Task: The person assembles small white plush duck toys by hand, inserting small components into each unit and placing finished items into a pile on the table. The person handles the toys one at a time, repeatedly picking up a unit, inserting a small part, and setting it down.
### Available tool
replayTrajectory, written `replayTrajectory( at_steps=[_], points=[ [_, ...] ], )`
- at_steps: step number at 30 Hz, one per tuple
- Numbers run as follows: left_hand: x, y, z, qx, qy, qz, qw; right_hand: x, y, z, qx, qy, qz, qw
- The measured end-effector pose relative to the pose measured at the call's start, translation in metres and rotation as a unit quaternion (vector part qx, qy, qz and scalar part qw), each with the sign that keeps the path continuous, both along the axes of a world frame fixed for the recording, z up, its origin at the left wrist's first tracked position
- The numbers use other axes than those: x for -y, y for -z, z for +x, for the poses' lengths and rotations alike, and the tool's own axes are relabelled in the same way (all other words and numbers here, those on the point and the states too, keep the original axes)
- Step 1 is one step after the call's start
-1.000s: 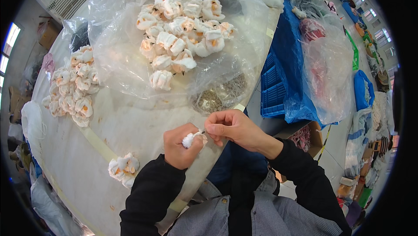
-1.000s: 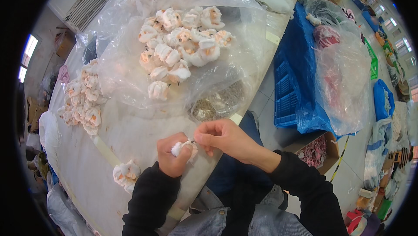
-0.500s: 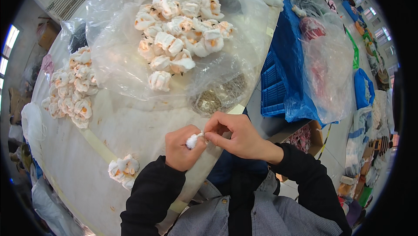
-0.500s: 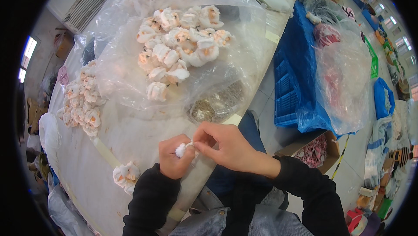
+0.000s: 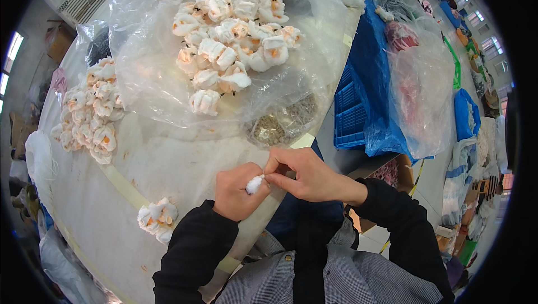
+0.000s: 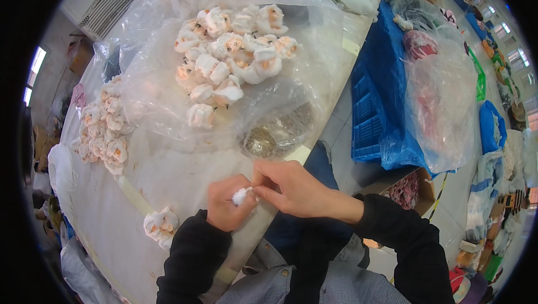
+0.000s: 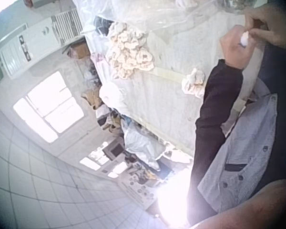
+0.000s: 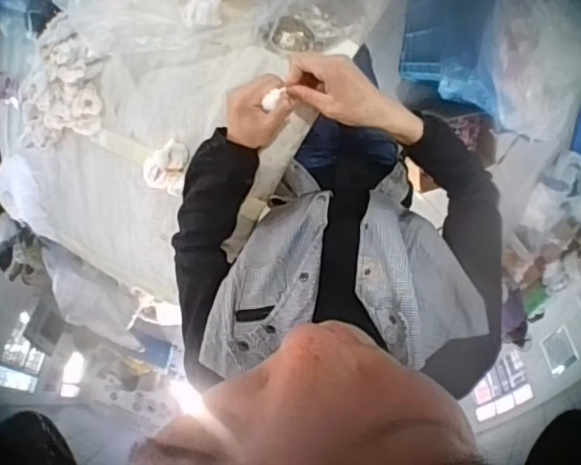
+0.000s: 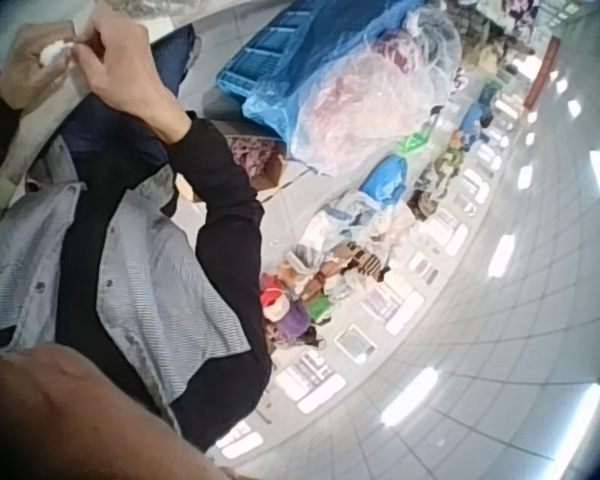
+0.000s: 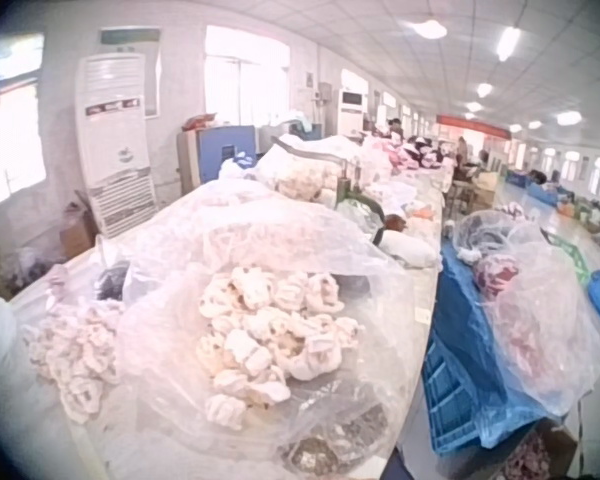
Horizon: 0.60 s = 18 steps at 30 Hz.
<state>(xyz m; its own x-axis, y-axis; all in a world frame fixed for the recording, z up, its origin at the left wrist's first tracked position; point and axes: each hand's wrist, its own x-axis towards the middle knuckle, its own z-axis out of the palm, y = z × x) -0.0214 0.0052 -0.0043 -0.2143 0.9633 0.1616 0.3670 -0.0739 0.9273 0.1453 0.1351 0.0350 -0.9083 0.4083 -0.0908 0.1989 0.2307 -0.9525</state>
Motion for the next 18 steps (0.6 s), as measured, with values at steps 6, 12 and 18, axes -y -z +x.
replayTrajectory(
  at_steps=[6, 12, 18],
  points=[
    [-0.002, -0.002, -0.002, -0.006, 0.010, 0.007, 1.000, 0.002, 0.008, 0.000, -0.027, 0.016, -0.068, 0.997],
    [-0.002, -0.003, 0.000, -0.059, 0.012, 0.027, 0.998, 0.004, 0.007, 0.002, -0.032, 0.018, -0.053, 0.998],
    [-0.003, -0.001, 0.002, -0.073, 0.022, 0.034, 0.996, 0.007, 0.019, 0.009, -0.042, 0.033, -0.104, 0.993]
  ],
)
